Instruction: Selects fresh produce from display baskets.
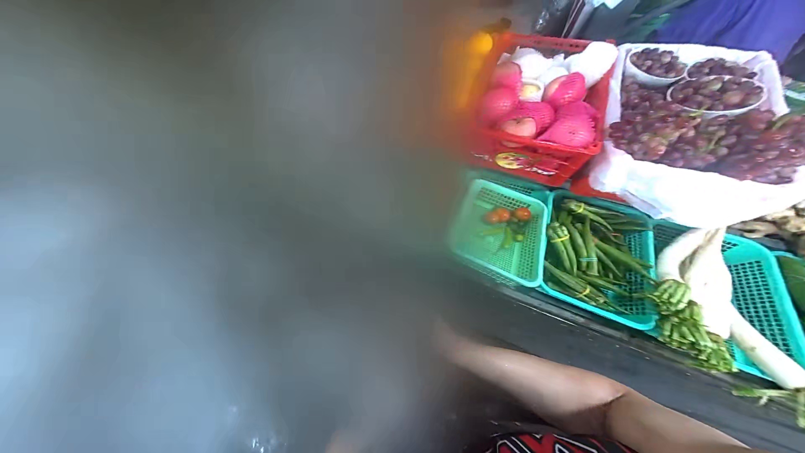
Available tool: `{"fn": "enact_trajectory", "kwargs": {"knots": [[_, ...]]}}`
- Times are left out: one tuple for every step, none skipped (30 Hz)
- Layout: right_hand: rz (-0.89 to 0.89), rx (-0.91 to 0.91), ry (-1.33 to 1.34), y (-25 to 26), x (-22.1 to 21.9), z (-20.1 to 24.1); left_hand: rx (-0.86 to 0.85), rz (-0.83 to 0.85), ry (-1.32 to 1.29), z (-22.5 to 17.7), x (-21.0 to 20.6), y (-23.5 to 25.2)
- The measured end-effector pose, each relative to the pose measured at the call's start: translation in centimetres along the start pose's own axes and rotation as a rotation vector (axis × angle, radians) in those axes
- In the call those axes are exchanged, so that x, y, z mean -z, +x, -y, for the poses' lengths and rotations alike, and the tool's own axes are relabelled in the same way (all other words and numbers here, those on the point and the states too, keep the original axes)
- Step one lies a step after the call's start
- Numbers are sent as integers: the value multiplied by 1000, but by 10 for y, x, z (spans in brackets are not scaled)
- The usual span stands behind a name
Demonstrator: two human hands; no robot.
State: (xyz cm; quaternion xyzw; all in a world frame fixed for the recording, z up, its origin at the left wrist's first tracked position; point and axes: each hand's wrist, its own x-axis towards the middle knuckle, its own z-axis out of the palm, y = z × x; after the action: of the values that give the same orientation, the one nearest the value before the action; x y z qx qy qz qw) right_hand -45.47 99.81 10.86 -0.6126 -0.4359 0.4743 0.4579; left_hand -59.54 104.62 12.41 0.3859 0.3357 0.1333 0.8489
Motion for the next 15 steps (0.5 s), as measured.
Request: {"fn": "enact_trajectory", "kwargs": {"knots": [[22,-13,-16,12,-7,5,-1,16,-1,-8,14,3],[51,-28,-21,24,-11,9,2,23,25,-18,24,6],[82,-44,-19,36,-15,14,14,10,36,-30,31,7],[114,-58,-12,49,-17,18,29,3,58,-41,39,11],[147,-66,0,62,-19,20,38,-6,88,-52,47,16],[173,-74,13,76,-21,23,35,-5,117,-57,59,24],[194,-83,28,89,-22,26,26,-6,166,-65,67,33],[211,-98,44,102,-22,28,16,-15,216,-71,75,42],[219,-114,53,114,-22,31,2,-27,243,-76,85,53],[214,-121,46,127,-21,35,-16,-45,261,-83,90,63],[204,-119,23,141,-20,37,-43,-53,282,-92,95,73],[194,-110,-13,157,-19,38,-98,-66,298,-97,103,86],[186,-101,-56,171,-18,39,-140,-91,345,-106,107,98],[185,-96,-93,186,-16,42,-175,-134,414,-118,108,108],[187,-83,-124,201,-14,48,-219,-183,476,-131,108,118]]}}
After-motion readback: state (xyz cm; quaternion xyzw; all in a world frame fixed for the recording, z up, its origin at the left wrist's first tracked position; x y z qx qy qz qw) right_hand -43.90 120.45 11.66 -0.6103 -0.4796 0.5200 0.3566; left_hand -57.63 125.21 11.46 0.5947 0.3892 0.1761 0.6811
